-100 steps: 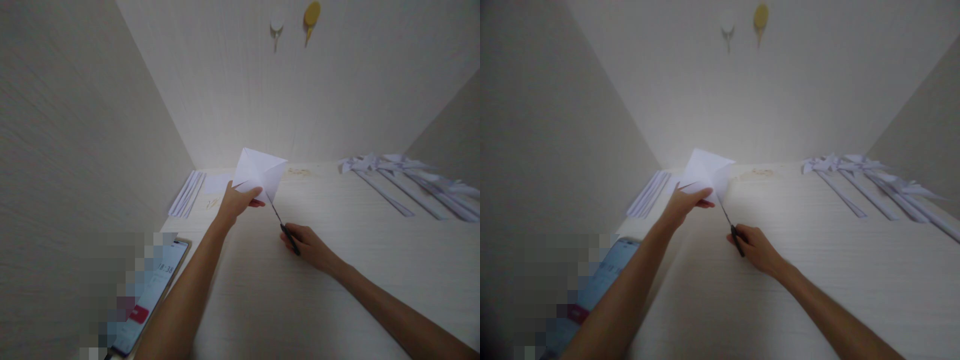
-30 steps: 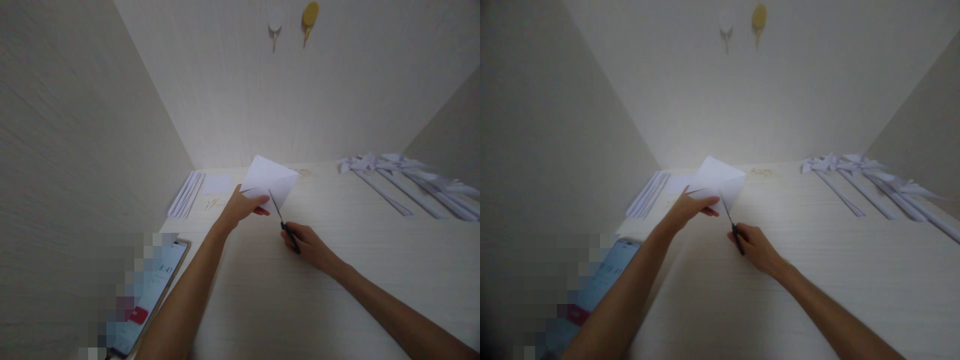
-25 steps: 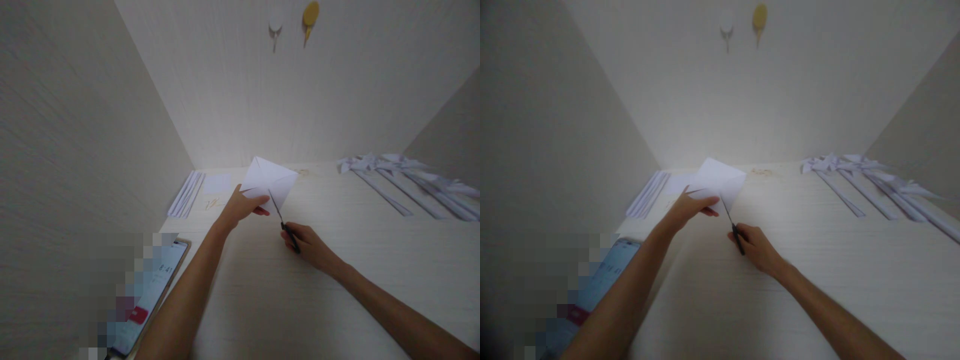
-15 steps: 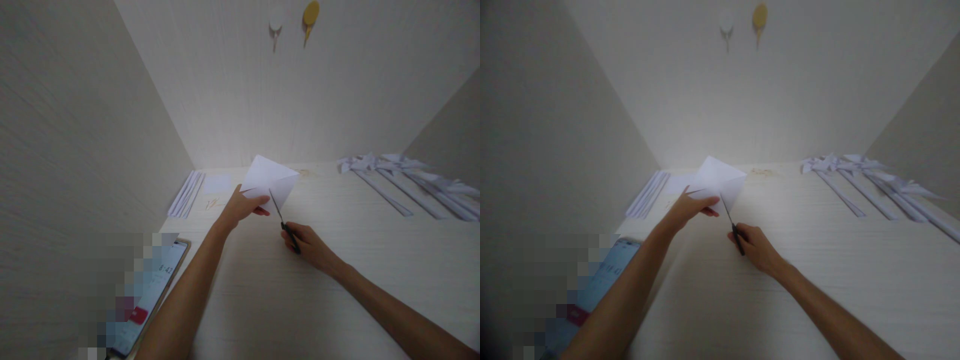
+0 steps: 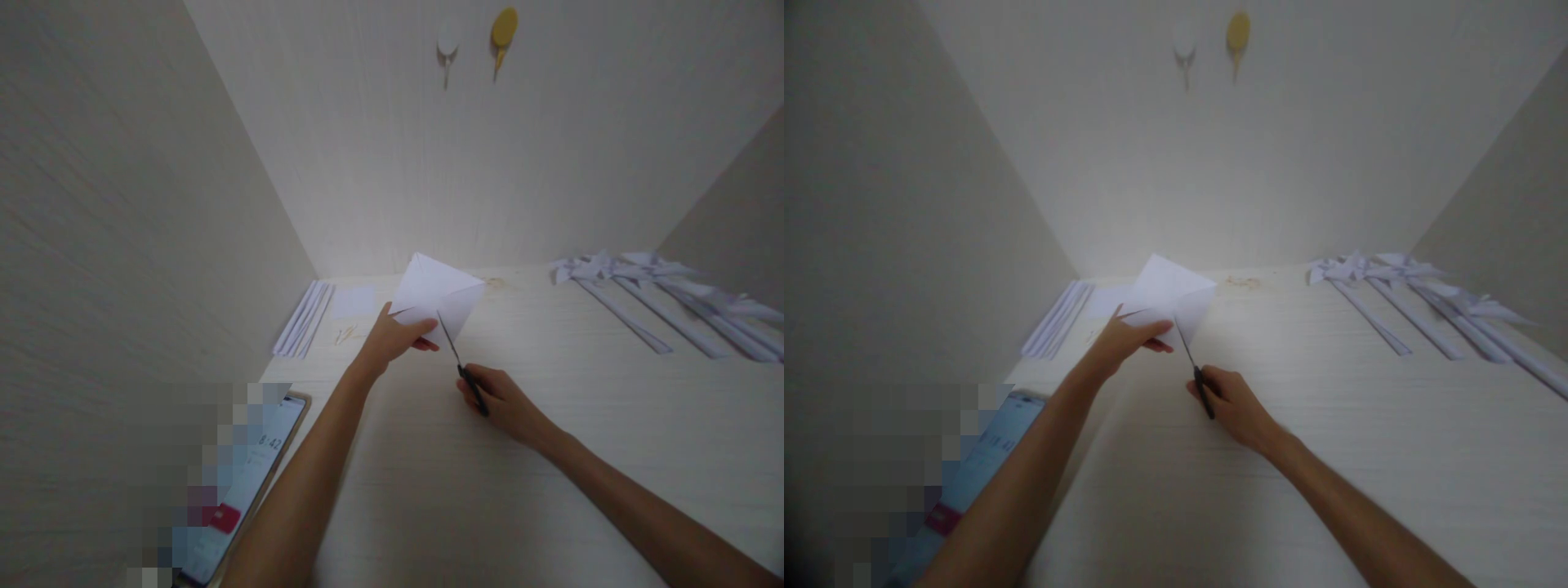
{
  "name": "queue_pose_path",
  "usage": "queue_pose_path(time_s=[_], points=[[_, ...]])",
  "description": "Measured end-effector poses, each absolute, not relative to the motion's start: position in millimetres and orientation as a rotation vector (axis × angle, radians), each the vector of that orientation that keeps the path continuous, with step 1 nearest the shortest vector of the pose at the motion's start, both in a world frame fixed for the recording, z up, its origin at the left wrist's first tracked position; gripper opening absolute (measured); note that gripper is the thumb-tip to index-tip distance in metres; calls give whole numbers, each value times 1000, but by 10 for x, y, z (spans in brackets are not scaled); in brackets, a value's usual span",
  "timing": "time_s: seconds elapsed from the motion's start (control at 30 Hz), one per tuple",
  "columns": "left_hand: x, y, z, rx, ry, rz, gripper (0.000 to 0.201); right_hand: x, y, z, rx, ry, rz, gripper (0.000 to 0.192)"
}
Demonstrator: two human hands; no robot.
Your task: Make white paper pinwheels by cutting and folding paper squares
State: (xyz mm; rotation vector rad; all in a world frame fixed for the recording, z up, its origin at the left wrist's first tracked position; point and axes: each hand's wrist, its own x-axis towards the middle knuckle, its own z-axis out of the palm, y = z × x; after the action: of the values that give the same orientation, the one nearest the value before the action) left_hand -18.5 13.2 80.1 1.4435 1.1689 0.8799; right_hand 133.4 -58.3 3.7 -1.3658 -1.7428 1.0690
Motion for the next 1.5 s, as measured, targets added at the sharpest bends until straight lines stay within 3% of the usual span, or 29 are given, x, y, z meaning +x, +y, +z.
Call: queue_pose_path(time_s=[0.6, 0.8, 0.97, 1.27, 1.5], points=[[-203, 227, 742, 1279, 1210, 1252, 9, 1339, -565, -7, -1353, -1597, 1042, 29], [-154, 236, 631, 1296, 1158, 1147, 11, 1400, -453, -28, -1270, -1132, 1013, 22], [48, 140, 337, 1294, 1099, 1038, 12, 1427, -374, -62, -1174, -822, 1009, 29], [200, 6, 57, 1231, 1049, 1106, 12, 1468, -304, -168, -1120, -766, 975, 27], [221, -42, -1, 1127, 912, 1154, 24, 1469, -301, -164, -1108, -746, 1039, 30]])
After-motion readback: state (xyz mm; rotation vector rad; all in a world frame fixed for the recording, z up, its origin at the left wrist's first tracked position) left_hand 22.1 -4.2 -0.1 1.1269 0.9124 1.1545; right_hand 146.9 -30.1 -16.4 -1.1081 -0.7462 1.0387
